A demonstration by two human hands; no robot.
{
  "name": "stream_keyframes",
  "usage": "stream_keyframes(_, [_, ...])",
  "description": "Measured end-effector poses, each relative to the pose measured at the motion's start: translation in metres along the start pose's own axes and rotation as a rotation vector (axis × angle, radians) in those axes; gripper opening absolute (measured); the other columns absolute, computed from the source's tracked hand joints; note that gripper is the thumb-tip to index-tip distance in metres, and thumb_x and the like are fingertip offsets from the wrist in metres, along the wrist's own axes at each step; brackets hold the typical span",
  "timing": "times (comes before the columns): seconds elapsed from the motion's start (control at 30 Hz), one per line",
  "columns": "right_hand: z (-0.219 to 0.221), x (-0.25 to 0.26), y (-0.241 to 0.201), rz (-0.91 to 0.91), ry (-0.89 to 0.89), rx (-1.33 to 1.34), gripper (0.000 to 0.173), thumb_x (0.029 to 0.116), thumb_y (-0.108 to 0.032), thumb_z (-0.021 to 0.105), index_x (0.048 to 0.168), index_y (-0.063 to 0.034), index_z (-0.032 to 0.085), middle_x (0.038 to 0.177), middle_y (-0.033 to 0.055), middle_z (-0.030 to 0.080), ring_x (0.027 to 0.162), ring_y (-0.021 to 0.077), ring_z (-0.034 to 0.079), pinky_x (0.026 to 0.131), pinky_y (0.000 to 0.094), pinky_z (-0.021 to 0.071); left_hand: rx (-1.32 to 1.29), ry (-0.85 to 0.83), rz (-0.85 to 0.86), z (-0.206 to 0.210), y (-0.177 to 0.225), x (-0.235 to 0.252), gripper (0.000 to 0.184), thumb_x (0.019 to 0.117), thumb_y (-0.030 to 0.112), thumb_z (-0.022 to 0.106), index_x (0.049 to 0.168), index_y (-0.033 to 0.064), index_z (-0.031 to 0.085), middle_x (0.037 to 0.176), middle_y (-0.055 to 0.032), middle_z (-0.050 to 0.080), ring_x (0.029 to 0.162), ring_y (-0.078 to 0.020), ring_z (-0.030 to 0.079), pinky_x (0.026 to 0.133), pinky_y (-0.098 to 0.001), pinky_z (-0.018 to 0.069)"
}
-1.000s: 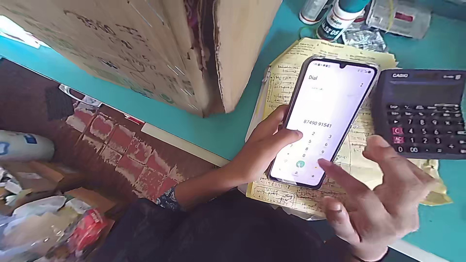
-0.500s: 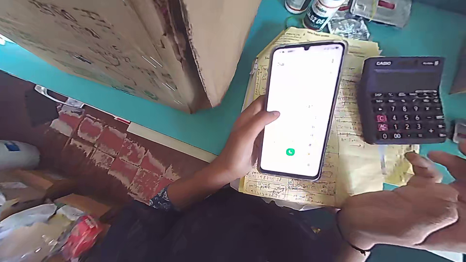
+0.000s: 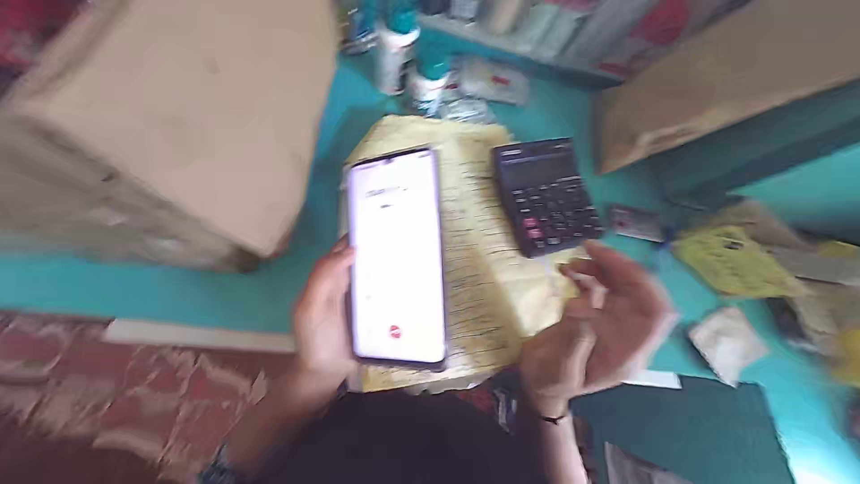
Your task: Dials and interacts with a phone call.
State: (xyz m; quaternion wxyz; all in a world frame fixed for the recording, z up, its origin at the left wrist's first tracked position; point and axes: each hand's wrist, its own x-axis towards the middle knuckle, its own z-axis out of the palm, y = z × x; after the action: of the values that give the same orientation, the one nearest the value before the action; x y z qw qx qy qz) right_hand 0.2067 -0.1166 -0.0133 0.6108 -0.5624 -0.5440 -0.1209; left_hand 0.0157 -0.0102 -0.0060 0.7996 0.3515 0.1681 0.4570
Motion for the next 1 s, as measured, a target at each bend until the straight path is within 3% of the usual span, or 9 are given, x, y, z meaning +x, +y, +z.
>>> stream_keyframes(0.13, [0.005, -0.005, 0.0, 0.0, 0.063, -0.066, 0.03, 0.1055, -0.028, 0.048, 0.132, -0.0169, 0.056, 0.131, -0.0015, 0.064, 0.123, 0.0108, 0.061, 0.1, 0.0322, 0.0527, 0.164, 0.032, 0.168, 0.005, -0.002, 0.001, 0.048, 0.1063, 0.017, 0.023, 0.112, 0.0186, 0.071, 0.107, 0.0057, 0.076, 0.102, -0.0031, 0.071, 0.09, -0.025, 0.0597])
stream_keyframes(0.23, [0.007, -0.005, -0.001, 0.004, 0.077, -0.094, 0.029, 0.1038, -0.023, 0.047, 0.127, -0.0107, 0.059, 0.126, 0.0058, 0.065, 0.118, 0.0123, 0.062, 0.098, 0.0316, 0.0532, 0.184, 0.034, 0.173, 0.004, -0.002, 0.003, 0.05, 0.1049, 0.013, 0.018, 0.113, 0.0134, 0.066, 0.109, 0.0052, 0.075, 0.107, -0.0047, 0.069, 0.095, -0.0257, 0.0572])
stream_keyframes(0.37, [0.01, -0.003, -0.001, -0.004, 0.083, -0.12, 0.03, 0.102, -0.022, 0.045, 0.121, -0.0042, 0.061, 0.119, 0.0121, 0.065, 0.114, 0.0138, 0.063, 0.097, 0.0288, 0.0523, 0.195, 0.067, 0.13, 0.008, 0.0, 0.002, 0.048, 0.1041, 0.011, 0.012, 0.115, 0.0115, 0.058, 0.106, 0.0077, 0.075, 0.106, -0.0038, 0.069, 0.094, -0.0251, 0.0575])
stream_keyframes(0.6, [0.01, -0.001, -0.001, -0.008, 0.06, -0.149, 0.032, 0.101, -0.02, 0.045, 0.118, 0.0011, 0.061, 0.116, 0.0168, 0.066, 0.113, 0.0176, 0.064, 0.097, 0.0285, 0.0524, 0.288, 0.068, 0.173, 0.007, 0.002, 0.003, 0.051, 0.1024, 0.004, 0.01, 0.109, 0.0106, 0.06, 0.105, 0.0107, 0.075, 0.106, 0.0011, 0.067, 0.097, -0.0207, 0.0543])
stream_keyframes(0.8, [0.01, -0.001, -0.002, -0.002, 0.058, -0.158, 0.033, 0.1005, -0.02, 0.044, 0.116, 0.0024, 0.062, 0.114, 0.018, 0.066, 0.112, 0.0183, 0.064, 0.097, 0.0278, 0.0517, 0.295, 0.024, 0.139, 0.004, 0.003, 0.003, 0.045, 0.1014, 0.003, 0.011, 0.116, 0.007, 0.053, 0.11, 0.011, 0.072, 0.11, 0.0009, 0.065, 0.101, -0.0216, 0.052])
stream_keyframes(0.93, [0.011, -0.002, -0.001, 0.002, 0.063, -0.148, 0.034, 0.1026, -0.023, 0.044, 0.117, 0.0017, 0.062, 0.115, 0.0172, 0.067, 0.112, 0.0171, 0.065, 0.096, 0.0278, 0.0528, 0.31, 0.008, 0.131, 0.006, 0.003, 0.001, 0.047, 0.1029, 0.006, 0.013, 0.117, 0.0139, 0.057, 0.11, 0.0132, 0.074, 0.108, 0.0013, 0.067, 0.096, -0.0204, 0.0551])
stream_keyframes(1.0, [0.009, -0.003, -0.001, 0.017, 0.058, -0.148, 0.034, 0.1034, -0.024, 0.045, 0.118, 0.0009, 0.062, 0.117, 0.0164, 0.067, 0.112, 0.0158, 0.065, 0.095, 0.028, 0.0537, 0.308, -0.001, 0.139, 0.008, 0.0, 0.001, 0.046, 0.1032, 0.008, 0.016, 0.119, 0.0128, 0.058, 0.111, 0.0115, 0.074, 0.108, -0.0004, 0.068, 0.096, -0.0216, 0.0557])
